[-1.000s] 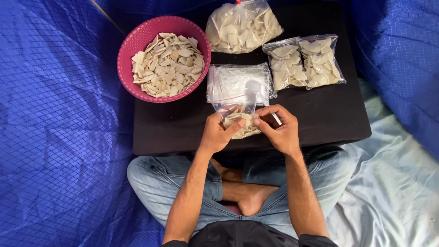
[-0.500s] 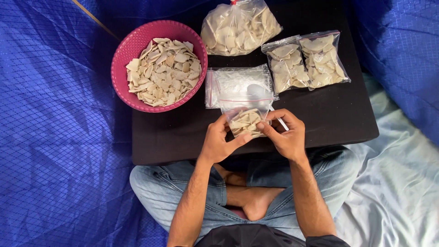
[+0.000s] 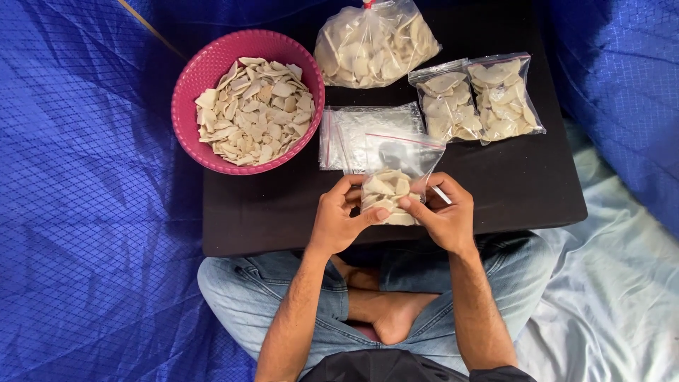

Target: Packing chips from a bowl into small plastic bags using a spoon.

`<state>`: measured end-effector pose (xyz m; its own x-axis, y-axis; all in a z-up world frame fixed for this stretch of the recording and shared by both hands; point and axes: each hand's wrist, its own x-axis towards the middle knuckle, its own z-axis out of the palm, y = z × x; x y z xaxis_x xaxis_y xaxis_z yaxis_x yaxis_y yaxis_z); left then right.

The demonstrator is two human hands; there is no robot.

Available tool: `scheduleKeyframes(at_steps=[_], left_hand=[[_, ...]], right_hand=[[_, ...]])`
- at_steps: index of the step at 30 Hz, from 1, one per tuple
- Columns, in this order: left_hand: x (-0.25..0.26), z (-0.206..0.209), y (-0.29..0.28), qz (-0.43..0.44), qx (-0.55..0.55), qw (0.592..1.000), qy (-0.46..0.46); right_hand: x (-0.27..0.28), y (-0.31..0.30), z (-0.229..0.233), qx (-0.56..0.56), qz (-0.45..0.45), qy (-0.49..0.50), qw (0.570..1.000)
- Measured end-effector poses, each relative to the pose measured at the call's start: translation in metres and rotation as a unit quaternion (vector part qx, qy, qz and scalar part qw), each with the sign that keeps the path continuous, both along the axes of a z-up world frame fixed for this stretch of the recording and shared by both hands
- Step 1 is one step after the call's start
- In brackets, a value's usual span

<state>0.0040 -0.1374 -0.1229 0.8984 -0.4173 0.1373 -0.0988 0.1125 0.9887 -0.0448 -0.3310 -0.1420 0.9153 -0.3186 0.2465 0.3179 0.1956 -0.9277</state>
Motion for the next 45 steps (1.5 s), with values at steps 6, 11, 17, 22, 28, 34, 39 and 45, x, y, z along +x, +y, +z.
scheduleKeyframes(at_steps=[6,11,17,22,28,34,39,45], left_hand=[[0.001,0.012,-0.006,-0.018,-0.030,0.999,-0.031],[0.000,0.003,-0.004,0.007,-0.082,0.996,0.021],[0.005,0.003,0.000,0.009,-0.136,0.988,0.076],[0.002,-0.003,-0.001,-0.027,-0.097,0.991,0.092],[0.000,0.004,-0.001,-0.016,-0.125,0.981,0.145],[0.005,-0.022,0.006,0.044,-0.156,0.974,0.160],[0.013,-0.054,0.014,0.039,-0.195,0.971,0.131],[0.004,0.013,-0.001,-0.014,-0.217,0.964,0.156]], right_hand=[[0.001,-0.008,-0.008,-0.007,-0.026,-0.014,1.000],[0.003,0.000,0.009,0.015,-0.028,-0.034,0.999],[0.001,0.003,0.014,0.010,-0.031,-0.008,0.999],[0.000,-0.008,-0.012,0.025,-0.022,-0.021,0.999],[0.001,-0.006,-0.015,0.056,-0.026,-0.049,0.997],[0.004,-0.006,0.002,0.061,-0.005,-0.085,0.994],[0.004,-0.003,0.016,0.025,0.007,-0.075,0.997],[0.005,-0.004,0.013,0.008,0.001,-0.066,0.998]])
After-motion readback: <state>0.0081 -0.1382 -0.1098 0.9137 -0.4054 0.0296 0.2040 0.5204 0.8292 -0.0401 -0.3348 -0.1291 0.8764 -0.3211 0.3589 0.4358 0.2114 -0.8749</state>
